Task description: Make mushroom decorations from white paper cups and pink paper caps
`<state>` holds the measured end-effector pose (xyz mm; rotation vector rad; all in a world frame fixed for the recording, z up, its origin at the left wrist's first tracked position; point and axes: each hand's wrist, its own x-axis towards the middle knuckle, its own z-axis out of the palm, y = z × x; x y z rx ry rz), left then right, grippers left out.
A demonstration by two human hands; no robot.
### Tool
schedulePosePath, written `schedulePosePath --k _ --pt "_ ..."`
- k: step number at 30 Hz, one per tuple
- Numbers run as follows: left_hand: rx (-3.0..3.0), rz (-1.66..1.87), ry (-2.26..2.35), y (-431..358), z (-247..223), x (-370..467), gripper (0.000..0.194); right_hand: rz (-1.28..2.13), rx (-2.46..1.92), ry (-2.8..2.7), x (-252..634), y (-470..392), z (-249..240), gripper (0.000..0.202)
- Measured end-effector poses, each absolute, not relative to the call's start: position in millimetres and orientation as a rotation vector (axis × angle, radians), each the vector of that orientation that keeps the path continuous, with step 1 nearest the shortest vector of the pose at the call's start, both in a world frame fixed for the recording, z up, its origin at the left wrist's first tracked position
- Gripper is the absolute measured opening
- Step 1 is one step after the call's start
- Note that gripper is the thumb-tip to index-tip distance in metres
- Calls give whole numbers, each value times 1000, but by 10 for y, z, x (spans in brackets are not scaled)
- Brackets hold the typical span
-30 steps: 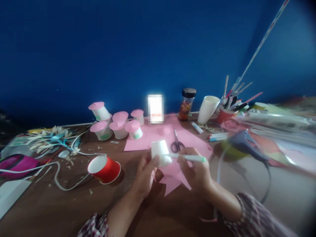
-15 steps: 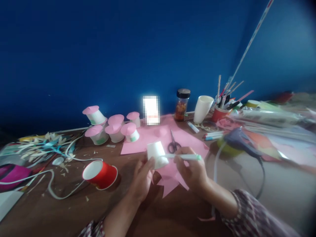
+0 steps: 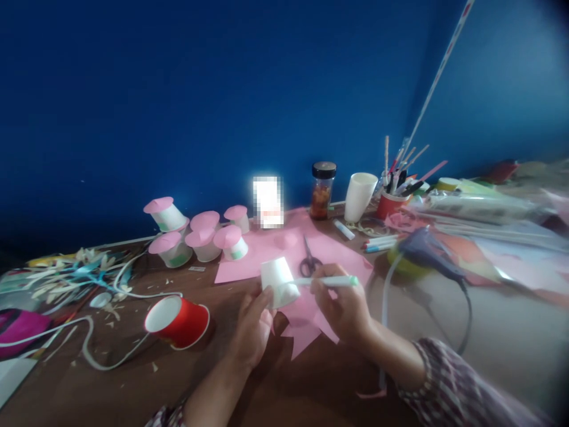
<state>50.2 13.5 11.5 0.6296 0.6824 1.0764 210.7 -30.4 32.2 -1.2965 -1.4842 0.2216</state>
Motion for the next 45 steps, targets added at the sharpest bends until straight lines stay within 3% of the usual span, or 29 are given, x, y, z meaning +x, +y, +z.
schedulePosePath --k 45 --pt "581 913 614 154 127 484 36 265 -1246 -1460 2115 -287 349 10"
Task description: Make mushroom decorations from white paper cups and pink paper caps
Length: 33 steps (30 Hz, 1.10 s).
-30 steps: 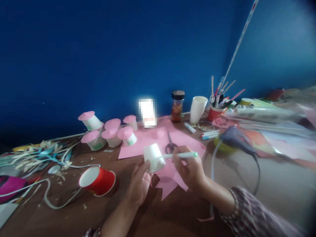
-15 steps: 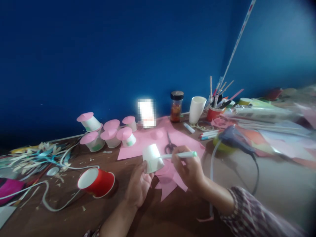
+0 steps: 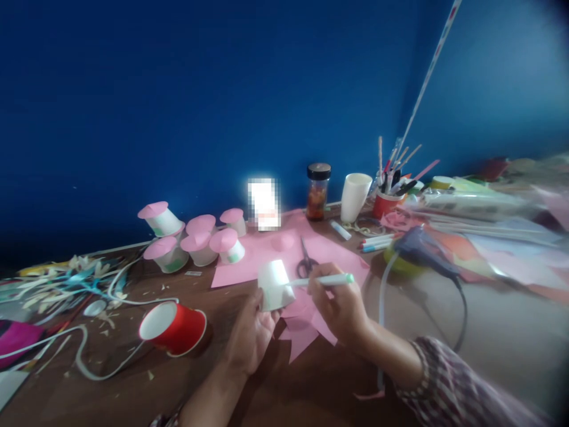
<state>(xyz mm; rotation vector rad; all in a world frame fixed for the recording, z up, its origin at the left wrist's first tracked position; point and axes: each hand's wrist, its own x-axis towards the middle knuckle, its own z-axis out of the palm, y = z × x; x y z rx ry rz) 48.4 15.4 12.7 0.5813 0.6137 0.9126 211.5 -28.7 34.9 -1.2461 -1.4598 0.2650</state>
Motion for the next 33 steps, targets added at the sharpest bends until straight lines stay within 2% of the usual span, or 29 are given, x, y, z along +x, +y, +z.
schedulePosePath --k 12,33 --pt "551 876 613 119 157 492 48 252 -1268 -1462 2113 -290 366 10" --pt "555 950 629 135 150 489 32 288 -1262 -1507 2112 -302 377 9"
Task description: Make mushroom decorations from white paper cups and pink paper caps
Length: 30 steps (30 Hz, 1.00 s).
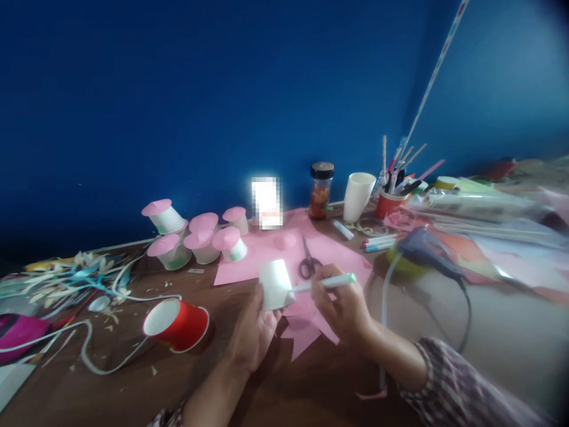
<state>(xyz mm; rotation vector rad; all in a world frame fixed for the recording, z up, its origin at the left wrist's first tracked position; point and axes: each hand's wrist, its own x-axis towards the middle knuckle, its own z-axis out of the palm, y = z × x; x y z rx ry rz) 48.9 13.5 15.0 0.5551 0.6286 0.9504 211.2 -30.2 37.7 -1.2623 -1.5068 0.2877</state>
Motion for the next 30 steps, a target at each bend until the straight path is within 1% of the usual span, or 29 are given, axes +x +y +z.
schedulePosePath --k 5,10,16,19,24,30 --pt "505 937 642 156 146 500 38 289 -1281 -1526 2118 -308 353 9" --pt "533 914 622 166 122 490 30 292 -1306 -1551 2123 -298 352 12" --pt "555 932 649 149 123 483 30 303 -1338 -1593 2113 -285 387 14" --pt "557 956 672 146 136 493 35 305 -1320 -1556 2118 -293 390 14" --pt "466 950 721 160 153 511 43 186 -1215 -1402 2140 -327 382 9" --pt "422 899 733 168 195 510 35 79 -1042 -1641 2094 -352 351 12"
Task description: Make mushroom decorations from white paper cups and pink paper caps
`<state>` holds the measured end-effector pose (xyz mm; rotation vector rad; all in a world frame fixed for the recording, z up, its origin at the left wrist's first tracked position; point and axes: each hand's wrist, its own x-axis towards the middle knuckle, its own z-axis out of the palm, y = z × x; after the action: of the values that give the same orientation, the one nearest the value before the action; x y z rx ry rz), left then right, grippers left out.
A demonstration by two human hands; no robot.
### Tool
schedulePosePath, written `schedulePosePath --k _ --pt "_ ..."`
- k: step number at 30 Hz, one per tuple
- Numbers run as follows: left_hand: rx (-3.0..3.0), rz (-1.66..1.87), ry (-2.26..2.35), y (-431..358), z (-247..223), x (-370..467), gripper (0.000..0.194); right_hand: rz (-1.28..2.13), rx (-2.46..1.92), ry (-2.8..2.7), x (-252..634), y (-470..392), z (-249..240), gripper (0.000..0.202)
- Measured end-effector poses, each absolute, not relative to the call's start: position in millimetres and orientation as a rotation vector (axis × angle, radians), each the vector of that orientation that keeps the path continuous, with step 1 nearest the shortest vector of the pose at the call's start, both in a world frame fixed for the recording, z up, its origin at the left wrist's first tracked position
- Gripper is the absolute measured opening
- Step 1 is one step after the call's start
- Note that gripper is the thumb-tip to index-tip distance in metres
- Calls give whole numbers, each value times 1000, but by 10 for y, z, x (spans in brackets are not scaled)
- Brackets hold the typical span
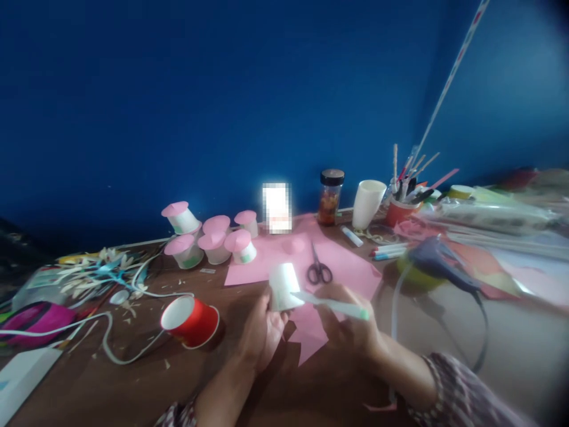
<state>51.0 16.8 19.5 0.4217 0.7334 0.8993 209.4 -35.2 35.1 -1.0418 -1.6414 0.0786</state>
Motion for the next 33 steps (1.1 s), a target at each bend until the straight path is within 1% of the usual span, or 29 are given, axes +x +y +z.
schedulePosePath --k 2,6,11,15,21,27,33 --pt "430 860 738 160 204 508 37 74 -1040 -1670 2078 -361 341 11" --pt "438 809 789 143 207 507 49 71 -1102 -1653 2066 -378 349 8" --pt "489 852 777 143 203 513 53 93 -1121 -1669 2069 -379 351 8" --pt "490 860 782 150 193 519 51 86 -1145 -1667 2071 -374 340 10" --pt "498 879 830 146 189 520 51 103 -1125 -1701 2086 -366 327 6" --pt "486 935 797 150 174 524 46 62 -1155 -1673 2106 -352 286 9" --pt "461 920 783 158 187 527 45 124 -1198 -1623 2109 -340 292 6"
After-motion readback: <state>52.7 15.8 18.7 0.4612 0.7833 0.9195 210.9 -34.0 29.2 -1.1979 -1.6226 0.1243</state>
